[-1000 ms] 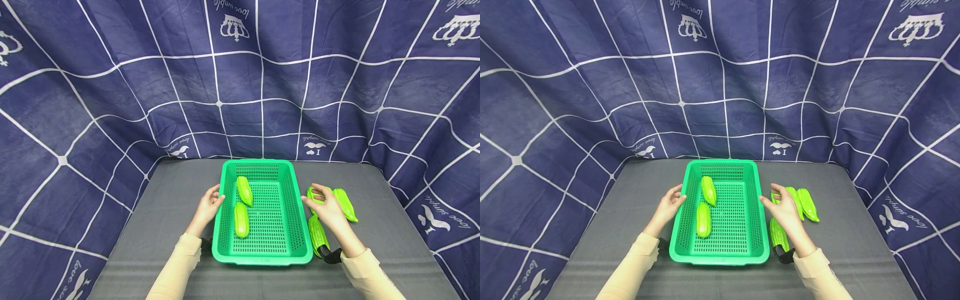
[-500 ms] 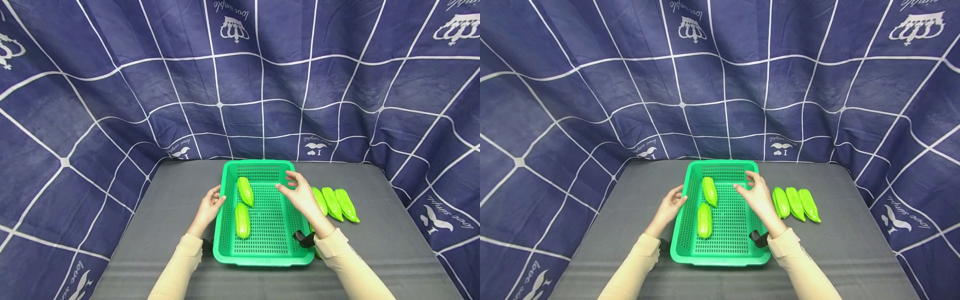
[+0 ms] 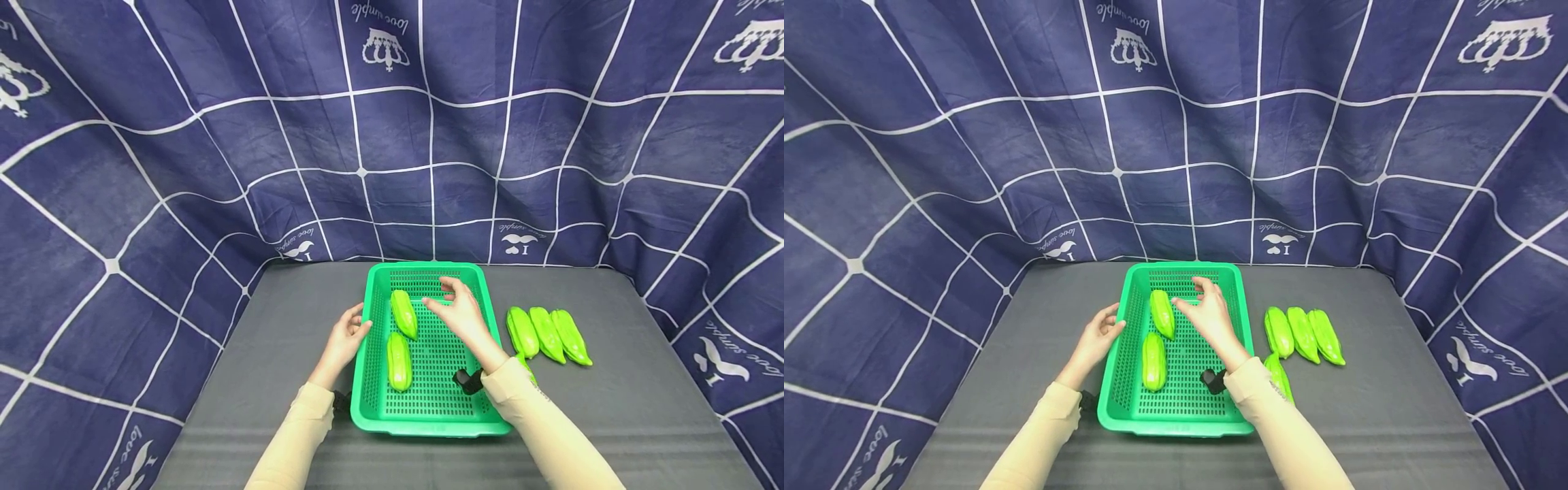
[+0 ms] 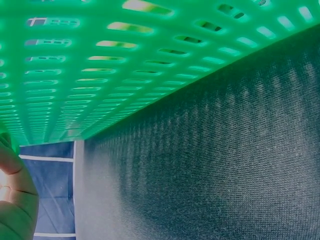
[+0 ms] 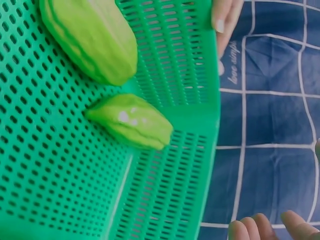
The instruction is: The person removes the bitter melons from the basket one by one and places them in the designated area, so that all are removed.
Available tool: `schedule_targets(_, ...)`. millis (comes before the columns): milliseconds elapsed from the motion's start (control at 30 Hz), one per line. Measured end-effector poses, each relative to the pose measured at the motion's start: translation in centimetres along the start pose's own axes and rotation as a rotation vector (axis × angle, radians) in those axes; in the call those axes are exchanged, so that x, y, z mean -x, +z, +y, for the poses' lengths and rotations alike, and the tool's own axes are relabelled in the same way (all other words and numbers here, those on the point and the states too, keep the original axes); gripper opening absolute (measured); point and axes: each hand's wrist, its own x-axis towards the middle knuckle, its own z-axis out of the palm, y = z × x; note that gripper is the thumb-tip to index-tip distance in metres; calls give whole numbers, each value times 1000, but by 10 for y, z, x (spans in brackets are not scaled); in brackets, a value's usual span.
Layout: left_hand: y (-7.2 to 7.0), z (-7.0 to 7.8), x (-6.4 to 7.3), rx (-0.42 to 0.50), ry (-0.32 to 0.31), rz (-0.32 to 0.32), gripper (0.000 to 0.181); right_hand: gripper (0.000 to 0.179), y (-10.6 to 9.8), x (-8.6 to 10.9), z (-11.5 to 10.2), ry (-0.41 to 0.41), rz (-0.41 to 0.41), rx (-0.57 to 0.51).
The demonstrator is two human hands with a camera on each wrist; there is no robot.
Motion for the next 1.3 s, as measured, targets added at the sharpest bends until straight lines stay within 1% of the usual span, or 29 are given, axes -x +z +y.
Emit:
schedule_targets(233,0,0,0,0,-3,7,56,67,20,-8,6,-4,6,20)
schedule_targets(400,0,-1,0,-2,-25,3,56,65,35,-15,12,-12,12,48)
schedule_targets(533,0,-2,-1,-7,-26,6,56,64,46,-20,17,-11,7,71)
schedule_targets(733,1,-1,0,-8,-17,18,55,66,62,-25,26,29,-19,97)
schedule_targets(867,1,-1,1,-3,-11,16,55,64,72,-27,32,43,-15,125)
schedule_targets(1067,2,-1,1,-3,-4,13,56,61,83,-28,40,58,-31,145)
schedule_targets(1300,2,-1,1,-3,3,19,55,64,89,-27,50,66,-37,147)
